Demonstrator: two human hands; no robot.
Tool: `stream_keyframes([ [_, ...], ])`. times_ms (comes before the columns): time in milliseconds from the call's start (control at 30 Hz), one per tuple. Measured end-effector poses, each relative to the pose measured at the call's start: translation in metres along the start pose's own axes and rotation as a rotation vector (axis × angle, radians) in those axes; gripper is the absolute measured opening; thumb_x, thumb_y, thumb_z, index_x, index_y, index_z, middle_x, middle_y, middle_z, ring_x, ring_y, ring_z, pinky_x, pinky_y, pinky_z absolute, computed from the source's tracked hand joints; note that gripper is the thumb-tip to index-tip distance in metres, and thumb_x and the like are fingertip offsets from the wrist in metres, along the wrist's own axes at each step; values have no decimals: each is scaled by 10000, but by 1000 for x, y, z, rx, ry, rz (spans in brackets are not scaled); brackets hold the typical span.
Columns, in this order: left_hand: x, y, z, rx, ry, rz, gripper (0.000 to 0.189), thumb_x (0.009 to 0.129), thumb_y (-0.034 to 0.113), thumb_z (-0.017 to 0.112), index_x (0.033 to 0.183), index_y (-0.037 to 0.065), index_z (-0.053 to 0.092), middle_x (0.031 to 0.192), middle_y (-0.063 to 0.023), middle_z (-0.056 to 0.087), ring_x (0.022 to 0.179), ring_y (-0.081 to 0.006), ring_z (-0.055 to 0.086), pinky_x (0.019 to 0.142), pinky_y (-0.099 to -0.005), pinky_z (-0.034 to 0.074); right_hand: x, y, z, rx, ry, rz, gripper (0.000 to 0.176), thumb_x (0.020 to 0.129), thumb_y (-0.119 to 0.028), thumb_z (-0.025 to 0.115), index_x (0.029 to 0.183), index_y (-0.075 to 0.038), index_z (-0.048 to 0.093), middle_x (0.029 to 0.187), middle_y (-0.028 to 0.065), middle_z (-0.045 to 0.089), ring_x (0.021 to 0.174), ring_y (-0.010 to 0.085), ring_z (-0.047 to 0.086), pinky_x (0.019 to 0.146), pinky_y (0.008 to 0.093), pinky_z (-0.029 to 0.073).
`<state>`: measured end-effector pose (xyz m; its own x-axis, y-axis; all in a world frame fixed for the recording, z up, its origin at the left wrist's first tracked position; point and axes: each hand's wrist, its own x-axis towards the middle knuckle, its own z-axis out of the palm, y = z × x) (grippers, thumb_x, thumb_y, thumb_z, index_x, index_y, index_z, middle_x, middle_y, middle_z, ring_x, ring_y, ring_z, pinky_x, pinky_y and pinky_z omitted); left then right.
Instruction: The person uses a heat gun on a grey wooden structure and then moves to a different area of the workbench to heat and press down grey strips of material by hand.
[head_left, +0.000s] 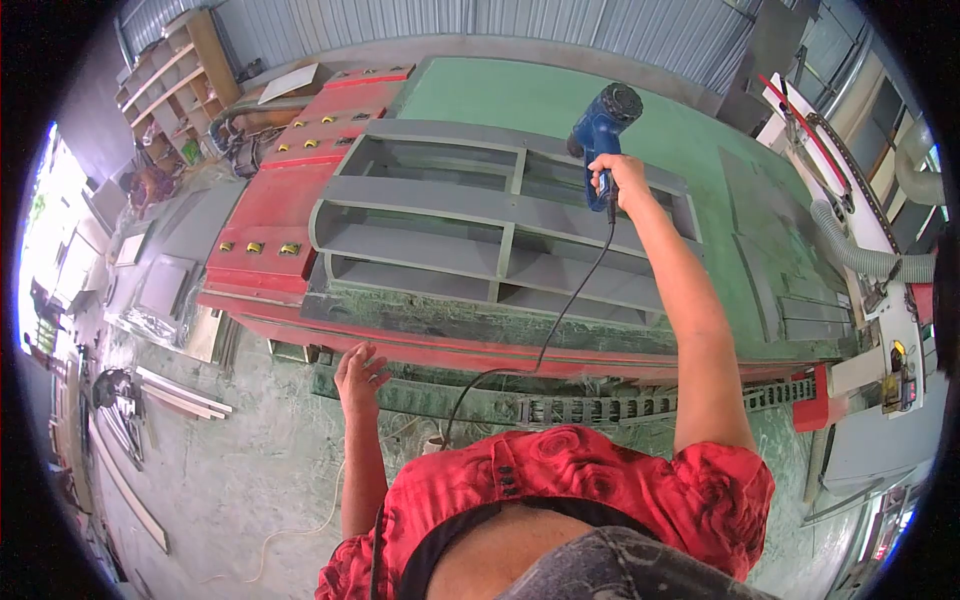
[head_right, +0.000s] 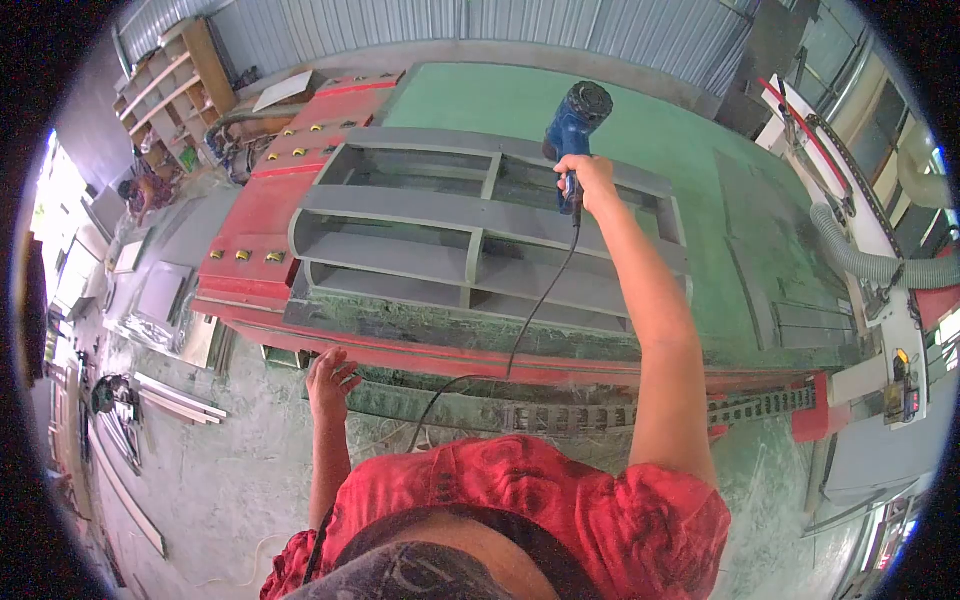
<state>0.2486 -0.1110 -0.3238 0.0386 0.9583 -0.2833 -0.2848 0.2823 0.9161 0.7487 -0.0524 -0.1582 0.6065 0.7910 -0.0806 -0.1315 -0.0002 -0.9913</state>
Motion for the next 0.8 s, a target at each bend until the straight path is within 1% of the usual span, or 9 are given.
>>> stream_keyframes([
  [167,6,-3,-16,-17,-8,14,404,894,348,505,1168,55,545,1092,-88,583,867,-218,611,670,-355,518,1,-2,12,-16,26,-15,138,604,-5,669,676,17,553,573,85,541,442,194,556,399,311,422],
  [233,8,-1,-23,-55,8,7,371,870,307,547,1136,50,565,1082,-86,601,864,-212,614,670,-348,518,1,-2,19,-21,33,-11,134,603,-6,669,671,15,556,571,85,541,444,196,556,402,314,424],
  [300,12,0,-30,-55,11,3,375,871,309,545,1141,49,564,1085,-90,600,866,-214,614,668,-346,517,0,-3,30,-26,40,-8,129,602,-8,670,666,14,559,570,84,541,445,198,557,404,317,426],
  [467,20,8,-41,-57,22,-10,375,874,310,542,1141,47,565,1085,-95,598,862,-214,612,660,-340,514,-4,-4,70,8,-29,-12,122,600,-2,667,661,16,564,571,87,546,444,203,554,408,322,423],
  [500,23,9,-43,-53,25,-17,375,872,309,544,1139,46,566,1081,-94,598,858,-212,612,656,-337,513,-3,-4,77,18,-78,-8,124,600,-3,670,665,17,566,574,87,549,443,200,553,404,313,418],
  [667,31,19,-52,-46,31,-25,372,873,306,541,1136,45,568,1069,-90,598,846,-203,609,645,-328,510,-3,-2,114,-25,-62,2,139,598,-5,675,674,22,562,576,90,548,443,190,554,396,300,411],
  [733,35,20,-59,-35,43,-26,373,871,304,544,1135,42,568,1065,-88,599,845,-196,609,645,-322,509,-1,0,123,-24,-54,-7,142,596,-1,675,671,23,558,576,91,544,440,191,552,396,303,415],
  [767,39,18,-64,-37,39,-30,373,871,304,544,1135,42,568,1065,-88,599,845,-196,609,645,-322,509,2,2,126,-44,-56,-15,98,620,-14,671,652,23,586,562,111,581,449,197,570,406,307,445],
  [800,43,16,-71,-42,38,-39,371,870,300,547,1135,41,568,1065,-87,599,844,-194,611,643,-322,511,4,4,128,-49,-54,-15,98,620,-14,671,652,23,586,562,111,581,449,197,570,406,307,445],
])
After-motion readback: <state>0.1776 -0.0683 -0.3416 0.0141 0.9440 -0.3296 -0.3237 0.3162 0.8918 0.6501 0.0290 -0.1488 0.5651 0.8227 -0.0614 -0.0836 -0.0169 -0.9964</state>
